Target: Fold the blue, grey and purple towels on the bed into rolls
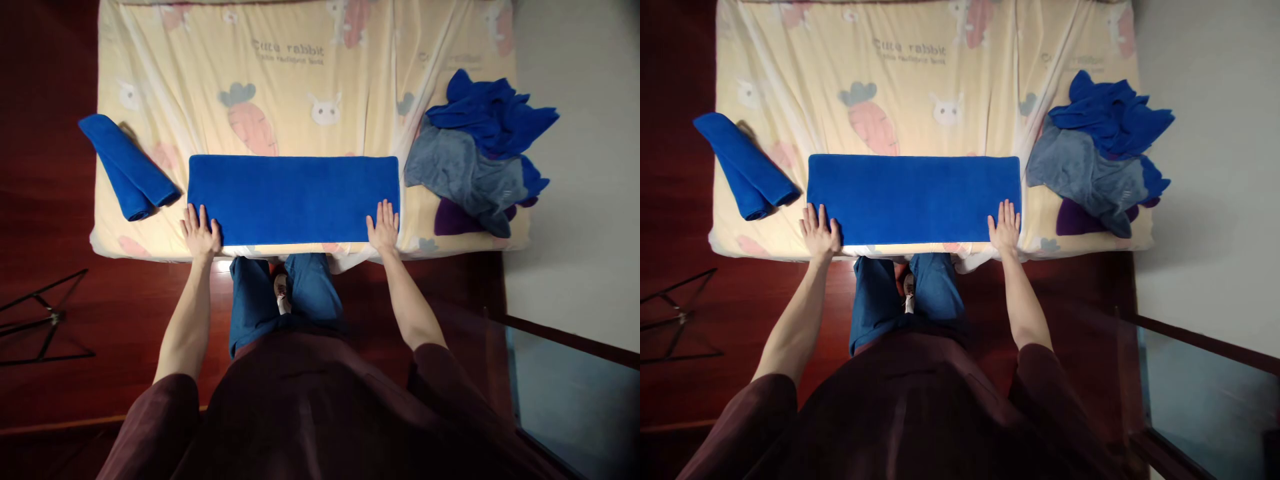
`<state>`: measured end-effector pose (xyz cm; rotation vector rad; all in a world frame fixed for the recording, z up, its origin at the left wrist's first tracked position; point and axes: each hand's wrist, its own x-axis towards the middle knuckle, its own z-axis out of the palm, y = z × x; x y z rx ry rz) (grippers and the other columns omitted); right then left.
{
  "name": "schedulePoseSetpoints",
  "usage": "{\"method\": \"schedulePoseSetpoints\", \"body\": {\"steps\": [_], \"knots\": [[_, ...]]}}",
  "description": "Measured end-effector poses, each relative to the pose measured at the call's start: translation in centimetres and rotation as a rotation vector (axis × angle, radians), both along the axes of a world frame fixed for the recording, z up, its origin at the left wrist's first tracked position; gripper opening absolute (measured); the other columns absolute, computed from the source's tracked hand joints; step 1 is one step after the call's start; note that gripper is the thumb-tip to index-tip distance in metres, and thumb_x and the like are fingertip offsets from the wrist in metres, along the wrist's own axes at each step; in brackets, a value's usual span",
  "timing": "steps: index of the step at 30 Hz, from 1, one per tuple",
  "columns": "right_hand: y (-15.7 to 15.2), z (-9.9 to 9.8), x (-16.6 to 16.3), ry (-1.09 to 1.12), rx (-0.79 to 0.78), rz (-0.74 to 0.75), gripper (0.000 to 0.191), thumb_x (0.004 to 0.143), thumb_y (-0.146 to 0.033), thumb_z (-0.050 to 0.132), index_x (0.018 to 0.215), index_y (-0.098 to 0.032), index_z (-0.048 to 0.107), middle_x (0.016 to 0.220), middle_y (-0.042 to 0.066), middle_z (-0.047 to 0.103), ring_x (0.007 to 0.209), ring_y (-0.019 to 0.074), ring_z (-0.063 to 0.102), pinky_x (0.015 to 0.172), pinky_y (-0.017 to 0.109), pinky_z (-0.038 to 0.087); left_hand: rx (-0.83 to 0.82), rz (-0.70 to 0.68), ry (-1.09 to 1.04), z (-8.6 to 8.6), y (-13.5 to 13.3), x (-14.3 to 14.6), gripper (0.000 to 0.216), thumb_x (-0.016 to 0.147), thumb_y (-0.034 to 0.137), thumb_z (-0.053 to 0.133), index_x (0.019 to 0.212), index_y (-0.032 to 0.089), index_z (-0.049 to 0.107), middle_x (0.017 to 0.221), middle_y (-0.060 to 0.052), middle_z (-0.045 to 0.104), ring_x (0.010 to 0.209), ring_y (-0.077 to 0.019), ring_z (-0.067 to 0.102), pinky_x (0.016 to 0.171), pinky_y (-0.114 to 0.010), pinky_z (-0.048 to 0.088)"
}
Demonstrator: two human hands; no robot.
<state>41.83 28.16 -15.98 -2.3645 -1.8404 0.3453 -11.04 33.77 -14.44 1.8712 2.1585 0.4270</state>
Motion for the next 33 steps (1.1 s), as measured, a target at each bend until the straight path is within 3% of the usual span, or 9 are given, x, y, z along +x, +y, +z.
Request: {"method": "schedulePoseSetpoints", "body": {"steps": [4,13,18,22,26,30,33], "knots": [[-0.7,-0.4,1.6,-0.047,-0.001,-0.045,0.068,0.106,-0.045,0.021,0.165,-0.012,0.017,0.173,0.014,0.017,0.161,0.0245,0.011,0.129,0.058,0.013,0.011,0.036,0.021,-0.3,-0.2,-0.9,0.069,0.101,0.047,0.035,0.163,0.016,0.032,0.171,-0.015,0.022,0.160,-0.0282,0.014,0.129,-0.057,0.010],[-0.9,-1.3,1.6,-0.052,0.080,-0.147,0.068,0.105,-0.044,0.022,0.164,-0.010,0.020,0.171,0.018,0.019,0.160,0.0271,0.015,0.128,0.060,0.018,-0.018,0.052,-0.031,-0.4,-0.2,-0.7,0.069,0.100,0.045,0.037,0.163,0.017,0.031,0.172,-0.014,0.018,0.161,-0.0290,0.010,0.128,-0.059,0.005],[-1.4,-1.7,1.6,-0.026,0.246,-0.247,0.059,0.103,-0.038,0.031,0.154,-0.011,0.038,0.159,0.023,0.042,0.152,0.0319,0.033,0.121,0.063,0.031,0.014,0.071,0.037,-1.1,-0.2,-1.0,0.066,0.101,0.044,0.037,0.162,0.019,0.034,0.171,-0.012,0.025,0.160,-0.0267,0.016,0.129,-0.056,0.010],[-2.4,-2.2,3.3,-0.007,0.344,-0.425,0.042,0.096,-0.038,0.046,0.125,-0.012,0.063,0.124,0.023,0.064,0.124,0.0362,0.059,0.106,0.060,0.046,0.042,0.071,0.015,-1.9,-0.2,-1.2,0.065,0.102,0.044,0.038,0.161,0.019,0.036,0.171,-0.011,0.025,0.160,-0.0264,0.016,0.130,-0.054,0.008],[-3.2,-2.1,5.9,0.163,0.253,-0.455,0.032,0.085,-0.040,0.064,0.104,-0.014,0.068,0.096,0.013,0.069,0.092,0.0272,0.068,0.097,0.046,0.054,0.072,0.083,-0.059,-2.3,-0.1,-1.4,0.065,0.101,0.044,0.039,0.160,0.016,0.039,0.171,-0.011,0.024,0.160,-0.0263,0.015,0.130,-0.050,0.003],[-3.3,-1.3,8.1,0.244,0.121,-0.470,0.030,0.073,-0.041,0.077,0.092,-0.020,0.067,0.081,0.004,0.070,0.085,0.0246,0.070,0.094,0.041,0.055,0.080,0.081,-0.122,-2.4,-0.2,-1.3,0.065,0.101,0.045,0.040,0.160,0.017,0.039,0.171,-0.011,0.023,0.160,-0.0268,0.013,0.131,-0.050,0.000],[-3.2,-0.7,9.1,0.242,0.027,-0.411,0.025,0.071,-0.043,0.077,0.078,-0.021,0.067,0.076,0.004,0.072,0.082,0.0256,0.072,0.085,0.039,0.058,0.089,0.083,-0.119,-2.3,-0.2,-1.3,0.065,0.101,0.045,0.041,0.160,0.017,0.040,0.171,-0.010,0.024,0.160,-0.0267,0.014,0.131,-0.050,0.001]]}}
